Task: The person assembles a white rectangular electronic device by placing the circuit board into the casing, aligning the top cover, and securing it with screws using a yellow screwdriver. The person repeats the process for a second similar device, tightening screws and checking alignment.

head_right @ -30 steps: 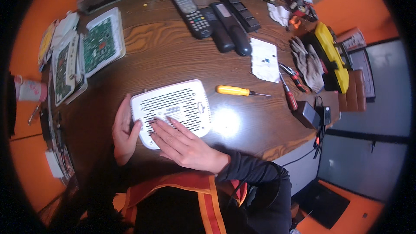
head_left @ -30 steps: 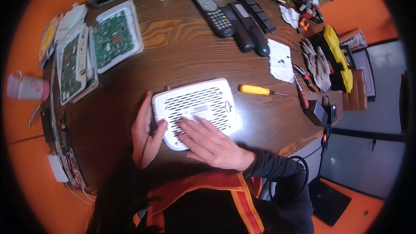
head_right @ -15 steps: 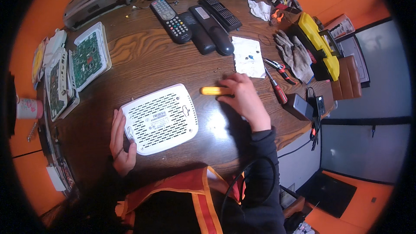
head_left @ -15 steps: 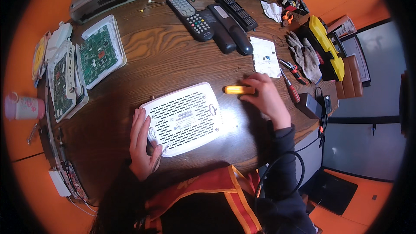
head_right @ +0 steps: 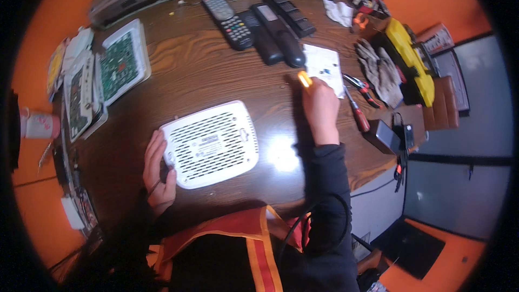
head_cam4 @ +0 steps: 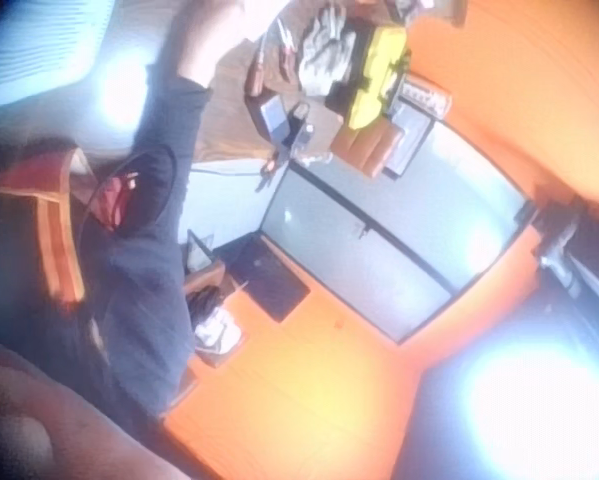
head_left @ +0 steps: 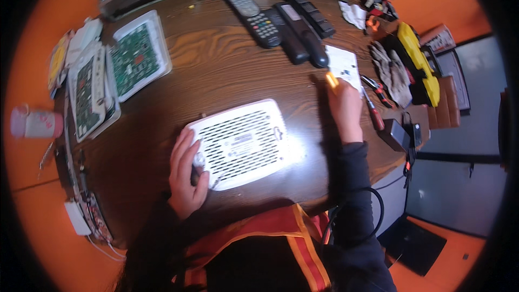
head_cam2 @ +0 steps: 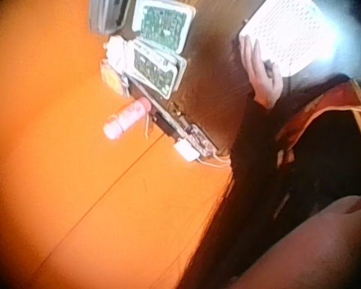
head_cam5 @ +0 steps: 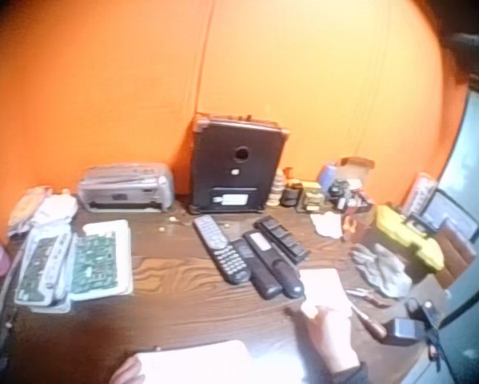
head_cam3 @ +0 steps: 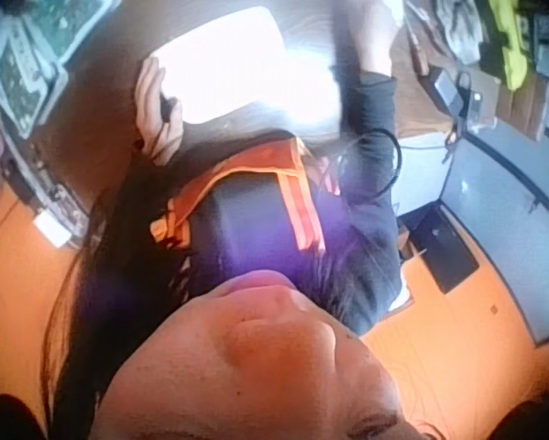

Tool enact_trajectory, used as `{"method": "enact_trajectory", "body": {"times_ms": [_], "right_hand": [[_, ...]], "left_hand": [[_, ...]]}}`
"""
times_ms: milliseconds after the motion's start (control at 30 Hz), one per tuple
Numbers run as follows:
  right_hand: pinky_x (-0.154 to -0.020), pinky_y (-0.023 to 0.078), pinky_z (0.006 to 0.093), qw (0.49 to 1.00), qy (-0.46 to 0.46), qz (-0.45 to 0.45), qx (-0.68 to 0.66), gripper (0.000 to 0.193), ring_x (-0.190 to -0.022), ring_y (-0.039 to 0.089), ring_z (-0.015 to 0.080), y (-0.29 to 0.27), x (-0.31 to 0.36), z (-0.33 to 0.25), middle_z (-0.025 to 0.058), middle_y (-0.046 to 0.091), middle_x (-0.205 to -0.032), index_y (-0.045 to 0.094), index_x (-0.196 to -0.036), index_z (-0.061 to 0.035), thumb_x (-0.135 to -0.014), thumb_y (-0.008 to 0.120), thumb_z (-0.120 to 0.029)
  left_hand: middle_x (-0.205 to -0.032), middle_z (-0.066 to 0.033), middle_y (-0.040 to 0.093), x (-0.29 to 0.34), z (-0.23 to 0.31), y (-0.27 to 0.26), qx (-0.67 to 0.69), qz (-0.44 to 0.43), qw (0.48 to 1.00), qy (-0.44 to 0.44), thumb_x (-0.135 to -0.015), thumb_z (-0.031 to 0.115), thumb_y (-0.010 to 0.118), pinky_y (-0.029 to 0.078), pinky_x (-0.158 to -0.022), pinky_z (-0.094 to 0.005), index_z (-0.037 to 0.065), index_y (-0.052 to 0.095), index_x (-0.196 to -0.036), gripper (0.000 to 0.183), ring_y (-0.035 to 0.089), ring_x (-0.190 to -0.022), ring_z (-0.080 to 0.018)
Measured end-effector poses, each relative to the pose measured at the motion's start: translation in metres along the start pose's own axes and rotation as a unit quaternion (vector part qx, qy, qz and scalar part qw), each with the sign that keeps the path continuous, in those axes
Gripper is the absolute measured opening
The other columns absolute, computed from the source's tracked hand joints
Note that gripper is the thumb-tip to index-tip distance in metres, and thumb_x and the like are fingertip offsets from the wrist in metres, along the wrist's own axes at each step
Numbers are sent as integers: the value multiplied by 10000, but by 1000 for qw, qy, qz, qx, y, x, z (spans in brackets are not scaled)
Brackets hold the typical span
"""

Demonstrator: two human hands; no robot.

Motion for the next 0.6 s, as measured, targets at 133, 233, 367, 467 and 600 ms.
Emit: {"method": "enact_trajectory", "body": {"times_ms": [133,233,367,467,600], "right_hand": [[-609,481,464,999,-7,-2,53,68,-723,611,377,6,1,0,181,619,-766,563,-801,-40,-806,564,-108],[-611,482,458,999,-20,2,30,82,-721,605,388,1,4,-5,191,612,-769,542,-841,-34,-795,581,-90],[-620,475,454,998,-53,41,9,110,-737,595,400,-11,13,-12,205,601,-815,523,-865,-10,-794,591,-60],[-630,463,452,998,-51,18,-9,117,-753,583,412,-5,16,-6,214,582,-830,511,-871,8,-806,589,-49],[-631,447,453,997,-60,3,-38,136,-748,564,427,6,19,2,226,571,-816,508,-846,20,-827,596,-82]], "left_hand": [[-1265,-214,473,3,5,-5,4,19,999,44,-712,-35,570,294,-1049,-475,-42,507,-1166,459,403,-1247,-363],[-1127,-169,557,6,12,-7,-28,39,996,80,-709,-38,589,365,-993,-474,-20,571,-1075,367,517,-1106,-308],[-925,-85,579,13,30,-14,-62,88,979,171,-727,-30,598,452,-820,-410,7,644,-928,209,560,-880,-228],[-898,-69,585,16,38,-13,-50,94,972,210,-731,-31,600,453,-782,-387,28,655,-890,178,560,-861,-220],[-895,-61,585,13,33,-13,-45,90,979,180,-716,-31,611,449,-779,-381,45,649,-917,218,557,-851,-211]]}}
Point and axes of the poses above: each hand's wrist, its own x-axis away from the middle knuckle, its own y-axis out of the palm, z = x × y, the point moved 8 cm from there along -x, towards the middle knuckle
